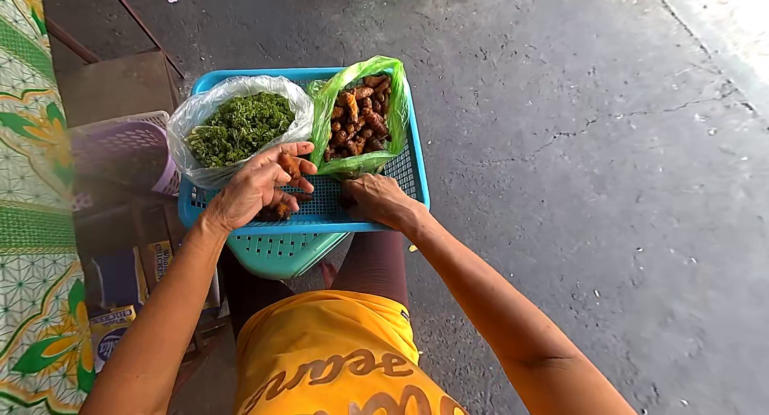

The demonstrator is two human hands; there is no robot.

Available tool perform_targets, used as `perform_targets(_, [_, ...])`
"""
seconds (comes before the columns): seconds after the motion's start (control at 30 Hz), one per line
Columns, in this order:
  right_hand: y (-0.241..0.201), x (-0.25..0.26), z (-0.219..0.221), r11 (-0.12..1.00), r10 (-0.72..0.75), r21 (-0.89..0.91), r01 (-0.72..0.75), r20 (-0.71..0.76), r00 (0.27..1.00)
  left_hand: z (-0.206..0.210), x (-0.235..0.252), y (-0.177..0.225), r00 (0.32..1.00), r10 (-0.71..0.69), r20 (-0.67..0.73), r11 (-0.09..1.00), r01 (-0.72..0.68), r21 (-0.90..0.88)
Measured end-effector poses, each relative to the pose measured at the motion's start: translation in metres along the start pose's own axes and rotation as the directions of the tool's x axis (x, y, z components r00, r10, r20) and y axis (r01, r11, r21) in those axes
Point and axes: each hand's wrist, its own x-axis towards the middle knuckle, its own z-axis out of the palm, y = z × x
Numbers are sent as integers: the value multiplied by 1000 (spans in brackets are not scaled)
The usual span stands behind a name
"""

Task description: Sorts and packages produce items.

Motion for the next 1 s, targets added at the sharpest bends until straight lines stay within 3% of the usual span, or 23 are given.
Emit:
perform_targets(0.1, [10,-3,-2,983,-65,161,84,-120,991,2,-5,0,999,-39,0,999,39,9])
perform_targets(0.17, [17,-9,-3,951,-113,255,174,-238,965,6,-2,-6,998,-59,-28,980,63,189])
perform_targets(0.27, [26,-23,-4,911,-196,265,317,-398,896,9,5,-15,998,-41,-47,761,61,646])
perform_targets(0.33, [31,-29,-8,878,-226,297,376,-436,871,14,9,-14,999,-48,-15,598,41,800])
perform_targets(0.37, [32,-33,-9,852,-207,358,382,-440,874,15,11,-13,998,-60,-4,568,37,822])
perform_targets(0.43, [31,-41,-9,708,-76,619,339,-410,909,15,14,-14,995,-95,-5,644,66,762])
perform_targets(0.5, [31,-48,-13,461,27,846,268,-315,949,13,15,-16,985,-174,7,844,146,515])
perform_targets(0.57, [32,-49,-17,304,-9,914,268,-279,960,14,12,-12,972,-232,44,948,216,233])
perform_targets(0.63, [29,-48,-16,238,-50,928,288,-284,958,16,9,-9,971,-232,64,971,228,66])
perform_targets(0.77, [13,-42,-10,309,-88,897,316,-304,949,22,5,-9,985,-169,38,984,170,-47])
perform_targets(0.87, [0,-35,-3,390,-77,866,314,-309,948,28,2,-13,991,-135,-16,990,135,-33])
perform_targets(1.0, [-8,-29,1,392,-72,861,323,-321,944,36,0,-17,992,-88,-88,996,90,16])
